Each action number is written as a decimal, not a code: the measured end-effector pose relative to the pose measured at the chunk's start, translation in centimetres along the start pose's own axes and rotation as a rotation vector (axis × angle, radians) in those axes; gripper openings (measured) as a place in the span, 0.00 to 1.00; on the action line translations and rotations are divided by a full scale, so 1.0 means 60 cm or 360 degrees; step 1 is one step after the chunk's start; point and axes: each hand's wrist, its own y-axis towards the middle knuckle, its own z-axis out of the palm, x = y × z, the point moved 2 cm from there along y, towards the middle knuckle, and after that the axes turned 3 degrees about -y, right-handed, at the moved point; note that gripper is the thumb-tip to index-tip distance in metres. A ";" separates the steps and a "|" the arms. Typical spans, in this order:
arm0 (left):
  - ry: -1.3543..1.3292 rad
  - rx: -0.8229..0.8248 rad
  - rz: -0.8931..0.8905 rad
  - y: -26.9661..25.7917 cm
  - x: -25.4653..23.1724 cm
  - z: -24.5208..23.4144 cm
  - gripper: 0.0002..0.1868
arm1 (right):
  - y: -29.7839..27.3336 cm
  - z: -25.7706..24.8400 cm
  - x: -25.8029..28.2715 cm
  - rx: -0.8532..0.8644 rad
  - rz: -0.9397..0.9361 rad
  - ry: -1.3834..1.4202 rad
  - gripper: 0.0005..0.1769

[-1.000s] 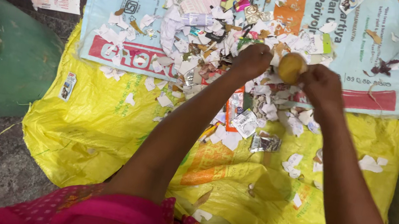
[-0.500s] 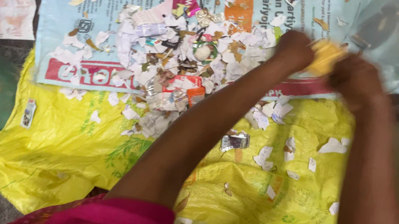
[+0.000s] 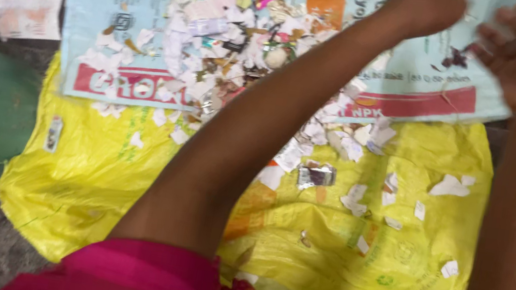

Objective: The person sits on the floor and sorts through a pile of shredded paper and packaging waste spread on a yellow sack. They pick up pieces by hand, tear larger items into smaller bits, and place the sorted material into a nearby clear plastic container.

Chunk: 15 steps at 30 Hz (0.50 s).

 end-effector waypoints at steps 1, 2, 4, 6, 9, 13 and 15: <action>0.0100 0.0132 -0.0072 -0.019 0.035 -0.040 0.21 | -0.006 0.041 -0.011 0.0020 0.0043 -0.0120 0.19; 0.0204 0.0259 -0.0148 -0.038 0.065 -0.080 0.20 | -0.014 0.087 -0.032 -0.0046 0.0123 -0.0256 0.20; 0.0250 0.0203 -0.0132 -0.085 0.101 -0.150 0.21 | -0.036 0.174 -0.070 0.0134 0.0105 -0.0530 0.19; 0.0288 0.0246 -0.0211 -0.131 0.135 -0.203 0.20 | -0.051 0.246 -0.109 0.0247 0.0133 -0.0625 0.19; 0.0322 0.0361 -0.0387 -0.190 0.192 -0.252 0.19 | -0.053 0.327 -0.174 0.0385 0.0142 -0.0828 0.21; 0.0385 0.0352 -0.0459 -0.262 0.271 -0.272 0.19 | -0.040 0.362 -0.259 0.0504 -0.0128 -0.1399 0.25; 0.0310 0.0352 -0.0597 -0.288 0.302 -0.273 0.19 | -0.023 0.357 -0.288 0.0508 -0.0316 -0.1806 0.27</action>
